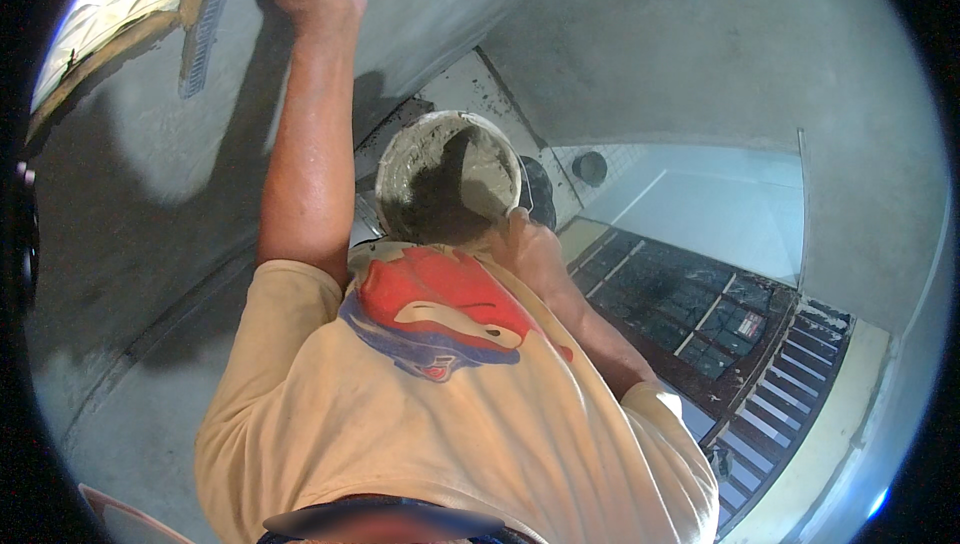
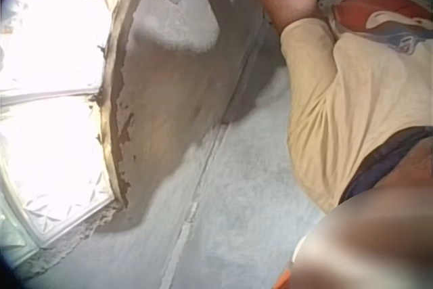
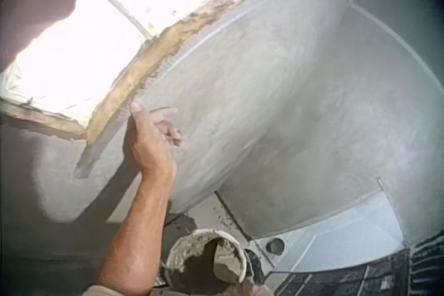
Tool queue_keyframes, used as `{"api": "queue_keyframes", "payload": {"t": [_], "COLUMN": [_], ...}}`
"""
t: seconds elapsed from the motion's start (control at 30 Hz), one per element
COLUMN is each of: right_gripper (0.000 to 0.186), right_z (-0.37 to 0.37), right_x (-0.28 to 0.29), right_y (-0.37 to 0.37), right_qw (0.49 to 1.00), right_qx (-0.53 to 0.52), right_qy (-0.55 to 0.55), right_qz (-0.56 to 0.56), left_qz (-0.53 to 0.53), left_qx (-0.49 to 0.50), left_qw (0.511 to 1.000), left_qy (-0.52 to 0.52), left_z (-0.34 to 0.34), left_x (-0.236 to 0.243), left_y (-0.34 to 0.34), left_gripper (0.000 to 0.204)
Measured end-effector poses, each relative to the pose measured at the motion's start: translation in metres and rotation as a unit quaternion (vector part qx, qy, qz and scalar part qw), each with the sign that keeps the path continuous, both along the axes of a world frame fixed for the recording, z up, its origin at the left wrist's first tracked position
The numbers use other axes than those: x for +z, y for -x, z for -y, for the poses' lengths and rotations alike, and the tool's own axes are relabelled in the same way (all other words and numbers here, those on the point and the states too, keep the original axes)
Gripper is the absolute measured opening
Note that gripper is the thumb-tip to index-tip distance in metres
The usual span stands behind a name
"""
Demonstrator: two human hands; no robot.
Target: The person applies cement to the ceiling around a glass block window using a trowel and a straightedge. They repeatedly scoop cement from a bucket, spread it along the window perimeter, and smooth the surface with the straightedge.
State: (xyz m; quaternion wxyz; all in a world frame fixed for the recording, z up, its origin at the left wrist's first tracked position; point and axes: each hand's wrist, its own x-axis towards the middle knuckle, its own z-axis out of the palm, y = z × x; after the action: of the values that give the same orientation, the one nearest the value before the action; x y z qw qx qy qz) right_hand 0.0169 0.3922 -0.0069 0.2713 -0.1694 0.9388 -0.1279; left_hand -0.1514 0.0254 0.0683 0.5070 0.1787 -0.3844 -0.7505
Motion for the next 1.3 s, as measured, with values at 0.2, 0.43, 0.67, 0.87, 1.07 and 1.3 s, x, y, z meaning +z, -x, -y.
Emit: {"api": "queue_keyframes", "payload": {"t": [0.2, 0.43, 0.67, 0.87, 1.07, 1.3], "right_gripper": [0.043, 0.04, 0.038, 0.035, 0.037, 0.042], "right_z": [-0.003, 0.006, 0.081, 0.172, 0.218, 0.232], "right_x": [0.021, 0.059, 0.169, 0.223, 0.204, 0.177], "right_y": [-0.003, 0.006, 0.06, 0.113, 0.154, 0.171], "right_qw": [0.999, 0.99, 0.945, 0.893, 0.761, 0.68], "right_qx": [0.01, 0.041, 0.076, 0.073, 0.073, 0.041], "right_qy": [-0.021, -0.007, 0.189, 0.43, 0.638, 0.718], "right_qz": [-0.045, -0.135, -0.256, -0.114, 0.092, 0.144], "left_qz": [-0.001, -0.025, -0.02, -0.131, -0.221, -0.241], "left_qx": [-0.001, -0.033, -0.091, -0.118, -0.164, -0.178], "left_qw": [1.0, 0.999, 0.996, 0.982, 0.953, 0.945], "left_qy": [0.0, 0.031, -0.01, -0.067, -0.125, -0.131], "left_z": [0.001, 0.001, -0.007, -0.019, -0.034, -0.031], "left_x": [0.001, -0.007, -0.015, 0.016, 0.03, 0.03], "left_y": [0.0, -0.008, -0.01, -0.022, -0.014, -0.019], "left_gripper": [0.073, 0.074, 0.075, 0.077, 0.078, 0.076]}}
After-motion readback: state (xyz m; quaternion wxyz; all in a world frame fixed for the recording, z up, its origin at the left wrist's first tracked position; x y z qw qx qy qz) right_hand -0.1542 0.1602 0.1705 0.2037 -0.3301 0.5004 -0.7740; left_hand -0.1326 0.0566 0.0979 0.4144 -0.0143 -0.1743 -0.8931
